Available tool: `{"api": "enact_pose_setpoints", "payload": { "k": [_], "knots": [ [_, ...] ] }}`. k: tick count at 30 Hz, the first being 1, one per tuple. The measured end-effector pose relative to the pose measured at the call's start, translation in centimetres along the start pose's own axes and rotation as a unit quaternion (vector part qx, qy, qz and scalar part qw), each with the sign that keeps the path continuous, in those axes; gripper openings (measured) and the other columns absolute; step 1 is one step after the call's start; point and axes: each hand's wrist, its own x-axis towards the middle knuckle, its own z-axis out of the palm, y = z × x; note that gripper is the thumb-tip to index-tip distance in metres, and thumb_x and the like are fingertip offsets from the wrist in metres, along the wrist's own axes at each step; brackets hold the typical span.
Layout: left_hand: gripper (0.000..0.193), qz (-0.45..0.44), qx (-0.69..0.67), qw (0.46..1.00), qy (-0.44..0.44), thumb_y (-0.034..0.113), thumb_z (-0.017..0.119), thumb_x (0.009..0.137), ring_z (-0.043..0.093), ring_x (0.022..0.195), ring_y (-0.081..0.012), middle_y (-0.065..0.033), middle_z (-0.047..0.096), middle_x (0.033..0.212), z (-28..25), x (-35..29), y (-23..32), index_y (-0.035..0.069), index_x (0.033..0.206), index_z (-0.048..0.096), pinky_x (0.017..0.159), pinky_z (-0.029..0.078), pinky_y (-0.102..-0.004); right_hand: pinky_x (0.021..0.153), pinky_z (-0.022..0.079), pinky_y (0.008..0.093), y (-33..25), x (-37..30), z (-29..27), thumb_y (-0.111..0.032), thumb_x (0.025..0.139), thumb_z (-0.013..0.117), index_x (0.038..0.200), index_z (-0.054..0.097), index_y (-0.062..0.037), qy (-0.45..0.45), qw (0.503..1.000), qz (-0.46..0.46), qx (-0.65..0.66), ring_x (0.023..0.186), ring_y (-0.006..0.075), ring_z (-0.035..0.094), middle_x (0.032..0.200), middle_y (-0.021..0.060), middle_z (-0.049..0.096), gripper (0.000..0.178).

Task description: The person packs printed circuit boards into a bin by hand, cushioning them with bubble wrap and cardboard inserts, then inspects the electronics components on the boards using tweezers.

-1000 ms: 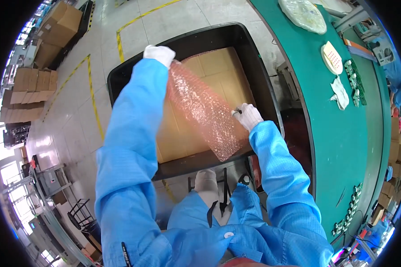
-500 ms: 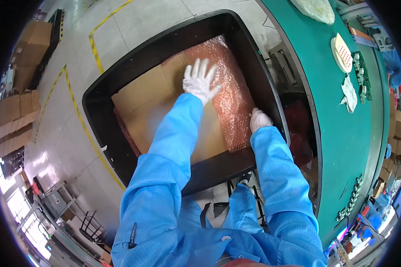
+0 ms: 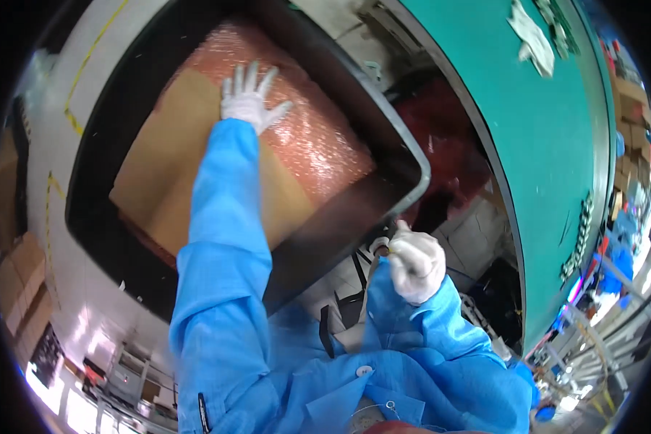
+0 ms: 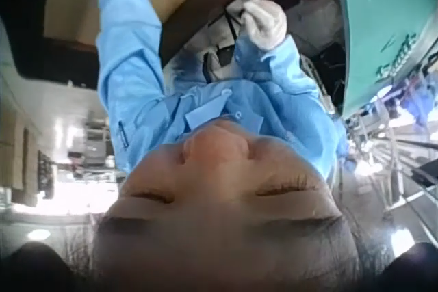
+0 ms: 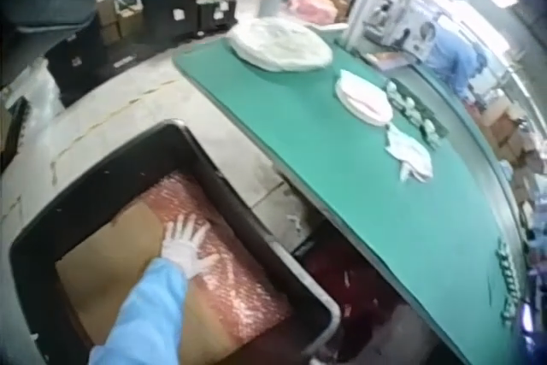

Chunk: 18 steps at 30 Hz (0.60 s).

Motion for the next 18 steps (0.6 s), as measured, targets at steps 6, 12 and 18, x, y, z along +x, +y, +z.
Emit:
{"api": "enact_pose_setpoints", "payload": {
  "k": [6, 12, 18],
  "knots": [
    [0.083, -0.019, 0.055, 0.997, 0.044, 0.071, 0.048, 0.081, 0.014, 0.145, -0.0320, -0.0090, 0.018, 0.157, -2.1, -0.5, 1.5, 0.025, 0.148, 0.031, 0.114, 0.014, -0.0528, 0.101, 0.040, 0.0488, 19.3, -11.2, -3.7, -0.029, 0.087, 0.061, 0.114, 0.064, -0.0089, -0.026, 0.863, 0.357, -0.356, 0.112, 0.0383, 0.055, 0.120, 0.0197, 0.059, 0.034],
    [0.054, 0.039, -0.140, 0.960, 0.238, 0.015, 0.068, 0.084, 0.049, 0.124, -0.0327, -0.0175, 0.051, 0.134, -8.0, -10.2, 1.8, 0.005, 0.133, 0.049, 0.104, 0.039, -0.0389, 0.102, 0.031, 0.0444, 43.3, -13.3, 0.3, -0.048, 0.088, 0.055, 0.126, 0.057, -0.0173, -0.172, 0.810, 0.554, -0.081, 0.114, 0.0283, 0.053, 0.133, 0.0072, 0.050, 0.049],
    [0.047, 0.039, -0.232, 0.954, 0.186, -0.006, 0.044, 0.085, 0.045, 0.129, -0.0347, -0.0237, 0.049, 0.135, -14.3, -23.4, 9.8, -0.007, 0.131, 0.046, 0.110, 0.031, -0.0433, 0.072, 0.043, 0.0466, 59.3, -18.1, -2.8, -0.052, 0.091, 0.049, 0.137, 0.045, -0.0071, 0.056, 0.771, 0.635, 0.019, 0.084, 0.0259, 0.063, 0.105, 0.0108, 0.063, 0.064]
  ]
}}
